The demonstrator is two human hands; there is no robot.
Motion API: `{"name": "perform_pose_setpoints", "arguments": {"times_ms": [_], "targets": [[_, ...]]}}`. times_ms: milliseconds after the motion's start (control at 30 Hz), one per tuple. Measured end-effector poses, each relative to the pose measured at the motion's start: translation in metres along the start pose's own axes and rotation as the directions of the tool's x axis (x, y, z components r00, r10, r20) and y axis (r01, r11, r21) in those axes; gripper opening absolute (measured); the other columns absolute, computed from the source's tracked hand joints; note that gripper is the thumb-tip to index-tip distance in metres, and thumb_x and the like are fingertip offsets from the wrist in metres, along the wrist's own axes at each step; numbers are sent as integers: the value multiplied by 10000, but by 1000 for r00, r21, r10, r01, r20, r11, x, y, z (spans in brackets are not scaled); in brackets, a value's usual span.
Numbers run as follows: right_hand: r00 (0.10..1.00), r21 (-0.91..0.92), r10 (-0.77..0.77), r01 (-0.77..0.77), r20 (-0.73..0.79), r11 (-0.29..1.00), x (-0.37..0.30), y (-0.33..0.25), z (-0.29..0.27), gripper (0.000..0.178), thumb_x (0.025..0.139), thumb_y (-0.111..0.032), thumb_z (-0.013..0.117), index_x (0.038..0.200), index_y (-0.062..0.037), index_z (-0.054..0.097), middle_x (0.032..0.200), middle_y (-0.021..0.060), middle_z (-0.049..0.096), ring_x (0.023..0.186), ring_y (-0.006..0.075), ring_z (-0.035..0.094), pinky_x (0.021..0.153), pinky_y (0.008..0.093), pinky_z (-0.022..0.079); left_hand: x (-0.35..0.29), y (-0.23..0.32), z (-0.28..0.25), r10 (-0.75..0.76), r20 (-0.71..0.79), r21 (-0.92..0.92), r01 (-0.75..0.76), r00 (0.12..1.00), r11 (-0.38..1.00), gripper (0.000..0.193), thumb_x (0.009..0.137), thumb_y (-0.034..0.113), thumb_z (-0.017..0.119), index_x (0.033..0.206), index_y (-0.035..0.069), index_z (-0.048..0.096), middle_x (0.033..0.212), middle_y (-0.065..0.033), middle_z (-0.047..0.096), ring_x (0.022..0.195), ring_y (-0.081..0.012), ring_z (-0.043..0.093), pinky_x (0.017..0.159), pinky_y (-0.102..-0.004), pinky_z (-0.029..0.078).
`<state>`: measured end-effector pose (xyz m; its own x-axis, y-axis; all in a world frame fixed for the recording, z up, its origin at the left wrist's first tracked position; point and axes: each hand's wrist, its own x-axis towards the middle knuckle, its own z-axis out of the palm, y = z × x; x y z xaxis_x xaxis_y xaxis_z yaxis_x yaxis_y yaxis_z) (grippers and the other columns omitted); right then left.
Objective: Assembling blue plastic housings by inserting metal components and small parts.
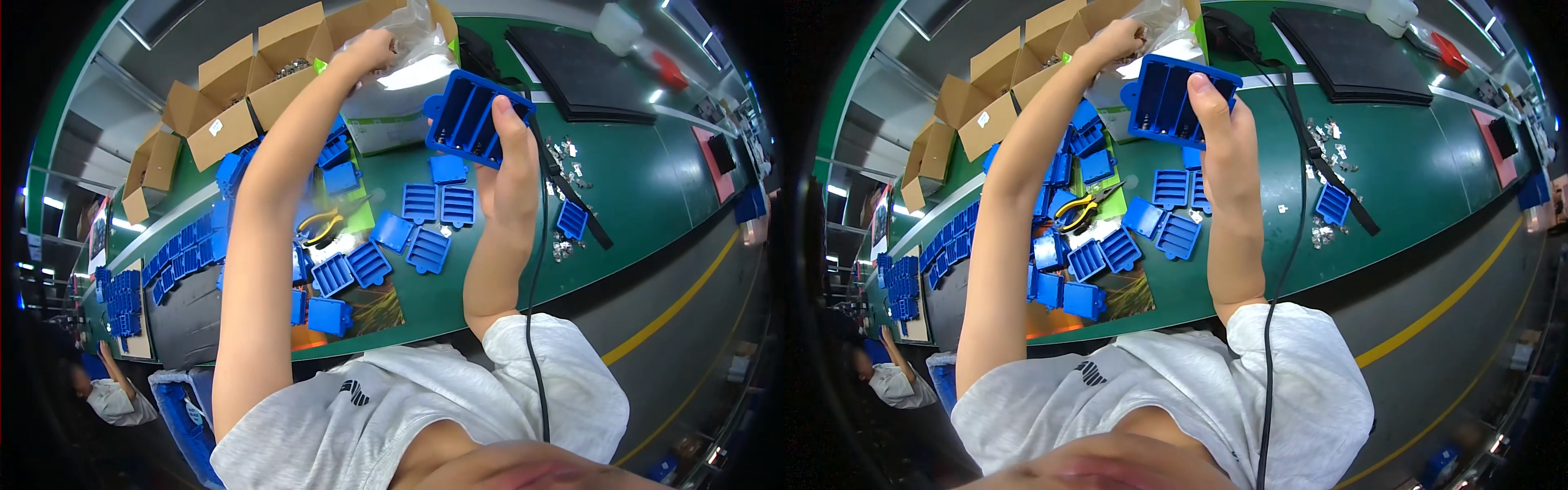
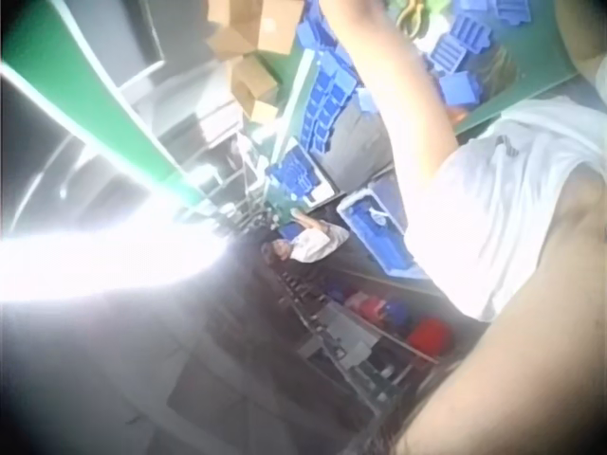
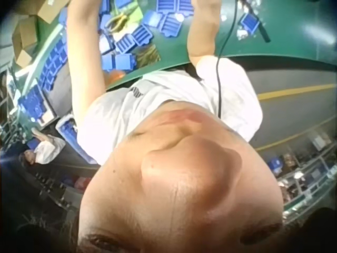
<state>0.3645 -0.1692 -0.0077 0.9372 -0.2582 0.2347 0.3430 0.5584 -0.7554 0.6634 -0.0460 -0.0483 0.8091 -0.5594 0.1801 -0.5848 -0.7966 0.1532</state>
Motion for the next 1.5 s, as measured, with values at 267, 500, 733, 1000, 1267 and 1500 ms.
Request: {"name": "perform_pose_setpoints", "arguments": {"times_ms": [267,500,733,1000,1267,1500], "targets": [[993,-123,-110,104,-43,987,3,4,-13,511,878,-391,510,1083,77,533,908,203,644,785,264,659,636,343,537,9,-17,-13,-24,38,-154,29,999,988,244,685,207,659,885,73,701,829,-147,674,775,-274,651,734,-360,513],[997,-39,-70,70,-12,997,1,5,1,416,863,-348,568,1039,29,554,895,108,626,784,176,625,670,289,506,1,-48,9,39,190,170,-72,981,983,218,763,219,593,856,38,670,822,-204,648,775,-347,628,700,-424,493],[984,-131,-154,142,-90,981,1,12,-14,303,874,-293,590,927,-2,656,837,22,637,787,83,565,713,256,469,18,-62,58,0,100,203,-20,995,979,391,927,259,364,1201,43,542,1184,-231,556,1157,-342,500,983,-412,380],[995,-76,-72,77,63,994,2,-11,-19,405,882,-385,562,991,4,574,817,-2,576,728,40,520,654,197,442,-5,-23,31,101,55,114,-106,993,988,305,899,257,444,1027,-1,542,924,-252,627,870,-438,590,746,-504,465],[992,-85,-96,104,86,991,5,3,-9,395,896,-385,527,971,0,570,824,7,576,736,41,517,645,198,450,-20,-1,3,58,-125,52,-52,990,997,262,936,282,422,961,40,520,870,-255,608,847,-452,560,694,-515,438],[993,-66,-87,92,79,994,5,6,-6,421,897,-394,524,1012,10,553,836,14,581,745,42,540,656,196,466,-33,22,-7,17,-182,16,-14,983,1000,316,919,316,452,938,17,554,884,-274,601,883,-448,562,728,-501,453]]}}
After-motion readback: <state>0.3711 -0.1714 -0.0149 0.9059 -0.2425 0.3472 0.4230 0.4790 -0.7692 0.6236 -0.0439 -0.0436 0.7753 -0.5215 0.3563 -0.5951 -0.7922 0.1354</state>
